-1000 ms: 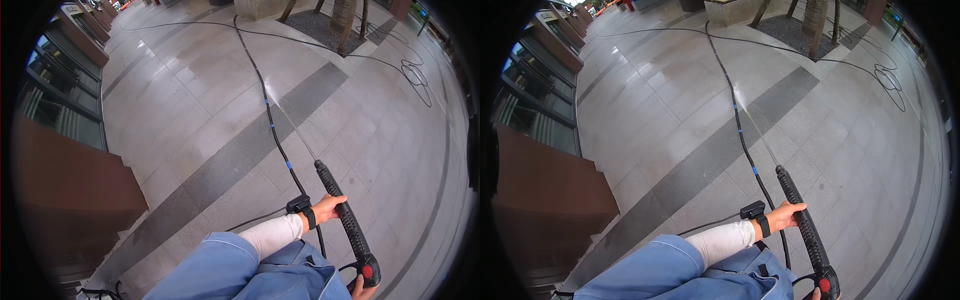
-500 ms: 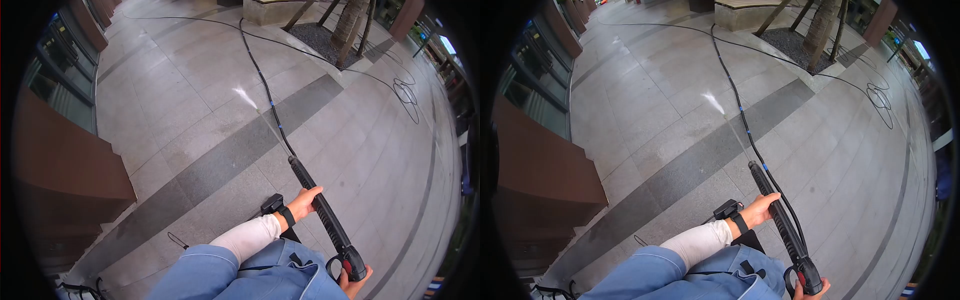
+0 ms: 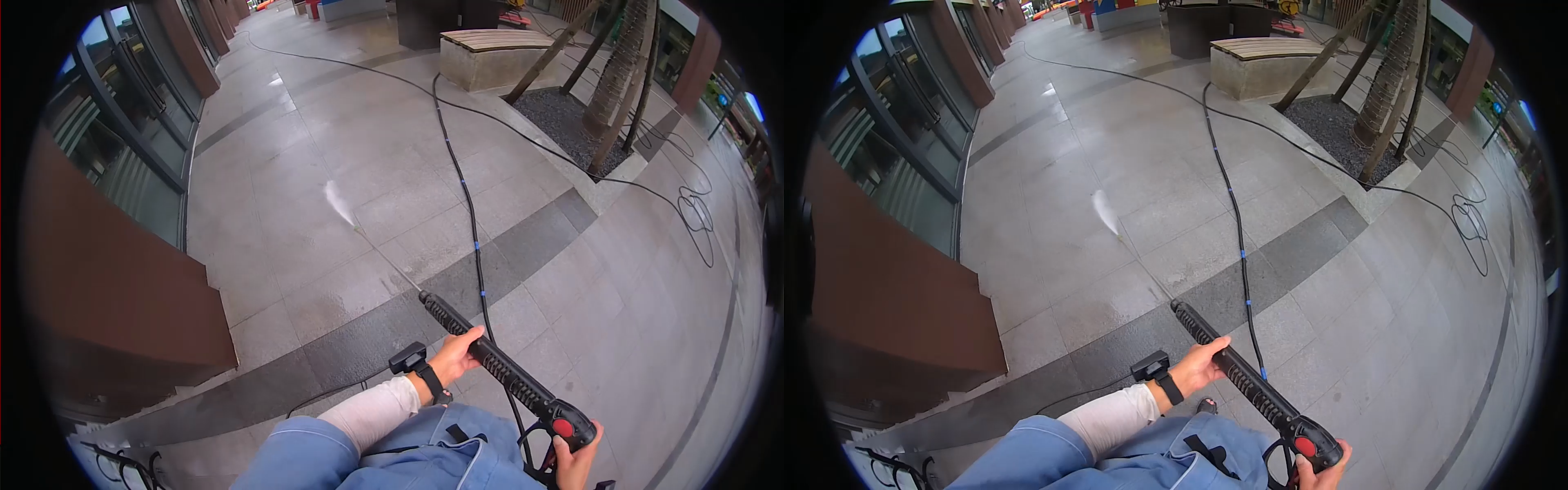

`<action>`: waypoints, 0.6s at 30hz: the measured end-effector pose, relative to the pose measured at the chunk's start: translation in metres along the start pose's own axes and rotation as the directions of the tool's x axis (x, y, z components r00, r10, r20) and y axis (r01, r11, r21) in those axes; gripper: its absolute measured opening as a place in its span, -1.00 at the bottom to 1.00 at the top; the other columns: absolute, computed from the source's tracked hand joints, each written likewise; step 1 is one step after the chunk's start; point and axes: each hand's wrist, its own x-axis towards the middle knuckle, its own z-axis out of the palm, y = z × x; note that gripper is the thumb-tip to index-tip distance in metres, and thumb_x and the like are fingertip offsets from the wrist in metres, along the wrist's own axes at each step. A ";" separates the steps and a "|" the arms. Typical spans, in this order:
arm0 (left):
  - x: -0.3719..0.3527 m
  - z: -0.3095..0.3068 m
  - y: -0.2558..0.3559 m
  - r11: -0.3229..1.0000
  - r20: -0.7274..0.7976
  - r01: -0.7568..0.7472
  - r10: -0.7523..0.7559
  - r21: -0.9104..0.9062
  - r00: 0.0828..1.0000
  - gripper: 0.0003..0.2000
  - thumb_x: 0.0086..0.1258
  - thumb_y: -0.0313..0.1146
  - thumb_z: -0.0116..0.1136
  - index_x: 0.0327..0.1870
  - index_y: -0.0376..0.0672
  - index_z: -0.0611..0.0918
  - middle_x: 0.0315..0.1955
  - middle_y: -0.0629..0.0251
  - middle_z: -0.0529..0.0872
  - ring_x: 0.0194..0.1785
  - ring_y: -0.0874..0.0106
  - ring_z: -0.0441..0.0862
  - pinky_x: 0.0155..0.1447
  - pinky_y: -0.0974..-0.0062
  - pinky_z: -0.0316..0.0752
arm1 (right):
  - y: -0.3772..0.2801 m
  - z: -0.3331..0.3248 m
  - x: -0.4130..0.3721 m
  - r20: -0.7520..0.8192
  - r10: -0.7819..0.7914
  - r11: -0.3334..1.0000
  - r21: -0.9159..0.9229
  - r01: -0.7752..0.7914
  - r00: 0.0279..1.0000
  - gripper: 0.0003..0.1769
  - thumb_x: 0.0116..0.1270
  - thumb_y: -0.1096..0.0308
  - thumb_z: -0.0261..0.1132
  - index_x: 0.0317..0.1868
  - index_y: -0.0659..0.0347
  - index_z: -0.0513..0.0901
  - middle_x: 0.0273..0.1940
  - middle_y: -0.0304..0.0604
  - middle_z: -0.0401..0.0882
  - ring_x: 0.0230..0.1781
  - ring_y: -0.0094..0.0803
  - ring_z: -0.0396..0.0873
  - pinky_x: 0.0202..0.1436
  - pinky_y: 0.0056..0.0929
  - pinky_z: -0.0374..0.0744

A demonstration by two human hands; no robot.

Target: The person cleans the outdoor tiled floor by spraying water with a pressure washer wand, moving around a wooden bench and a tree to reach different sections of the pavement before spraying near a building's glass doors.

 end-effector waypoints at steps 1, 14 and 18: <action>-0.006 -0.019 0.019 0.997 -0.019 0.014 -0.015 -0.069 1.000 -0.81 0.20 -0.24 0.15 -0.38 -0.15 0.49 -0.43 0.28 0.59 -0.29 0.33 0.58 -0.11 0.17 0.51 | -0.015 0.011 0.022 -0.095 0.065 0.960 0.276 -0.036 0.993 -0.36 -0.04 0.62 0.23 0.04 0.27 0.10 -0.31 -0.10 0.39 -0.55 -0.49 0.44 -0.52 -0.56 0.47; 0.174 0.043 0.169 0.956 0.324 0.170 -0.244 0.241 0.914 -0.68 0.22 -0.01 0.08 -0.33 -0.10 0.45 -0.44 0.30 0.59 -0.35 0.41 0.61 -0.21 0.28 0.54 | -0.122 0.114 0.145 -0.589 0.200 0.980 0.117 -0.162 0.783 -0.54 0.15 0.54 0.20 0.00 0.30 0.16 -0.47 -0.08 0.44 -0.66 -0.54 0.37 -0.65 -0.61 0.37; 0.183 0.103 0.254 0.941 0.369 0.131 -0.248 0.313 0.896 -0.65 0.19 -0.01 0.12 -0.31 -0.11 0.41 -0.46 0.35 0.54 -0.41 0.44 0.59 -0.26 0.32 0.56 | -0.201 0.158 0.195 -0.760 -0.305 0.928 -0.372 0.001 0.573 -0.56 0.16 0.52 0.20 -0.02 0.34 0.17 -0.44 -0.01 0.44 -0.66 -0.52 0.37 -0.65 -0.59 0.40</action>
